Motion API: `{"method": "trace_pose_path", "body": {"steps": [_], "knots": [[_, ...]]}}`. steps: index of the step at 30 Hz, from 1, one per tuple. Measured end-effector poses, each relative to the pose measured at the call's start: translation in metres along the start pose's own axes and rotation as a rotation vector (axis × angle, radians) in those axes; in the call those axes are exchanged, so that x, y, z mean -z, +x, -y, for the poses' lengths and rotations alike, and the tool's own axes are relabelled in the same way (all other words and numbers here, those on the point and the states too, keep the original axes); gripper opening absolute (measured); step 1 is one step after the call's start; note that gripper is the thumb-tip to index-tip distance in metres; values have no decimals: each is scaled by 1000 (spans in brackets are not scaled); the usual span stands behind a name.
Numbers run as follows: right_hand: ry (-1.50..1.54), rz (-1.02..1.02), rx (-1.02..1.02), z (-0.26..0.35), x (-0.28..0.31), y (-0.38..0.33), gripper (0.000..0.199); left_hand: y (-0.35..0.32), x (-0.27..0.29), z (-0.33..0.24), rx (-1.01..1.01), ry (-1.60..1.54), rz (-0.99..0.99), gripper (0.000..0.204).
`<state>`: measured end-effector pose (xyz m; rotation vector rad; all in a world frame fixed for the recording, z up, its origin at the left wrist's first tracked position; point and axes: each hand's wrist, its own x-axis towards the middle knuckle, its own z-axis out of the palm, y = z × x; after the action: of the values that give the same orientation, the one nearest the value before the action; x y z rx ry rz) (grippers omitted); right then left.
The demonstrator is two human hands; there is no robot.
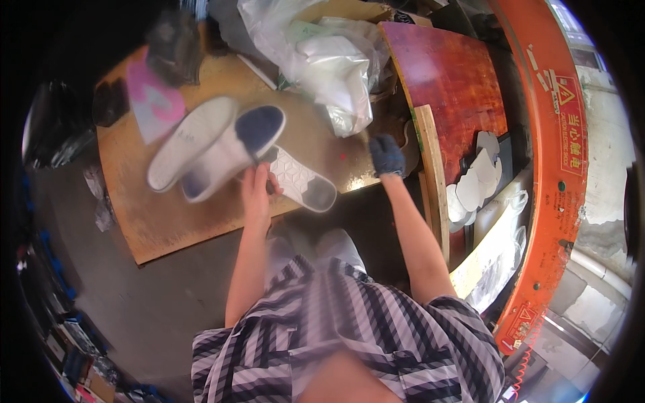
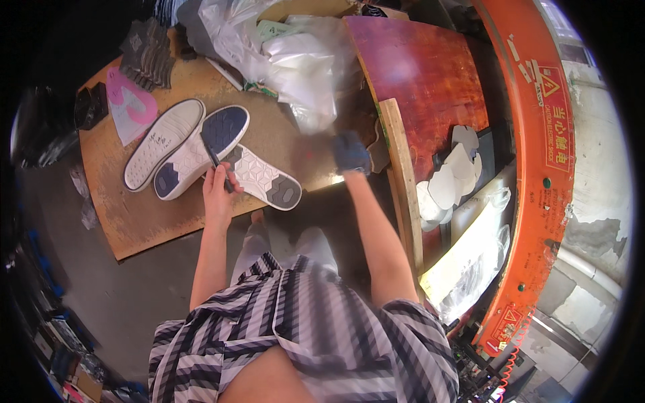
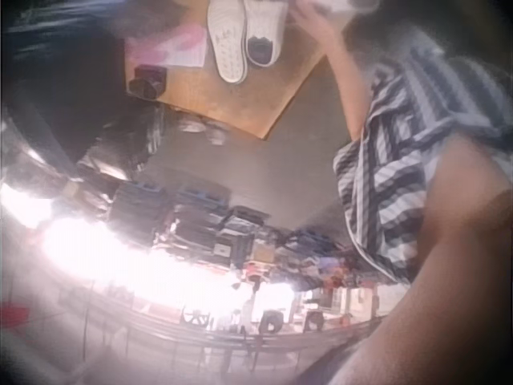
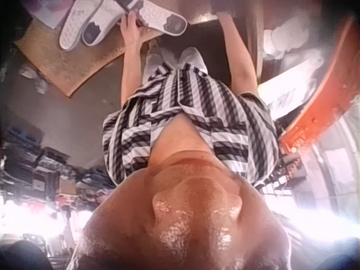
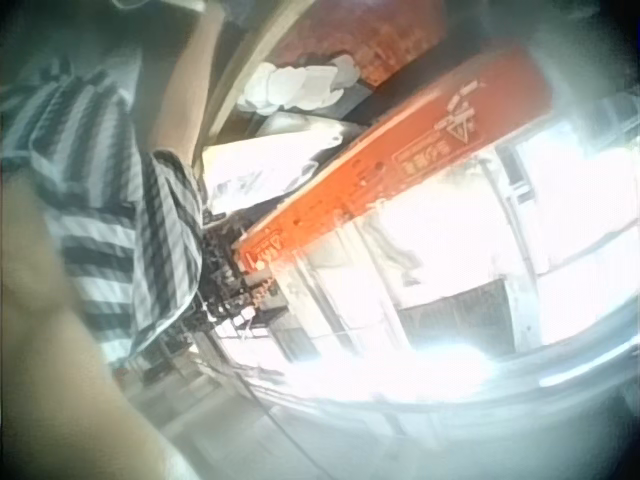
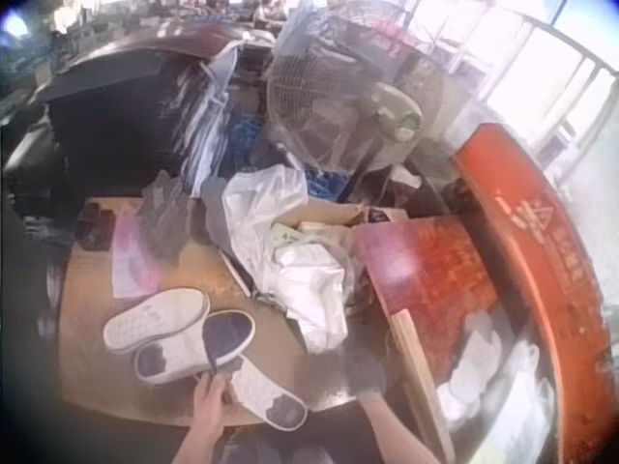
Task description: The person places a pair of white slippers into a clear plastic bag, writes on a yellow label with a black marker, and attaches the label to the bag. They then place the labeled bag on a nearby surface.
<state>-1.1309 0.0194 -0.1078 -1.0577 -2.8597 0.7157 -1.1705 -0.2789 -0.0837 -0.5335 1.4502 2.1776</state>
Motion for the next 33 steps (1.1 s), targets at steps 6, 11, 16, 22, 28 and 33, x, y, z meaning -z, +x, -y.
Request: {"method": "trace_pose_path", "body": {"steps": [6, 11, 16, 22, 28, 33], "knots": [[-267, -254, -87, -42, -4, 58, 32, -11, 10, 19, -60, 86, 18, 19], [-234, -163, -138, -16, -31, 150, 27, -45, 23, 39, -41, 288, -37, 28], [-150, -67, -194, -8, -34, 164, 22, -63, 21, 27, 93, 13, -159, 34], [429, 213, -406, -26, -28, 71, 17, -43, -23, -12, -400, 495, 129, 37], [1388, 684, -432, -38, 57, -92, 40, -26, -84, -46, -409, 692, 343, 31], [1840, 352, 7, -31, 118, -182, 21, -11, -162, -29, -578, 778, 513, 28]]}}
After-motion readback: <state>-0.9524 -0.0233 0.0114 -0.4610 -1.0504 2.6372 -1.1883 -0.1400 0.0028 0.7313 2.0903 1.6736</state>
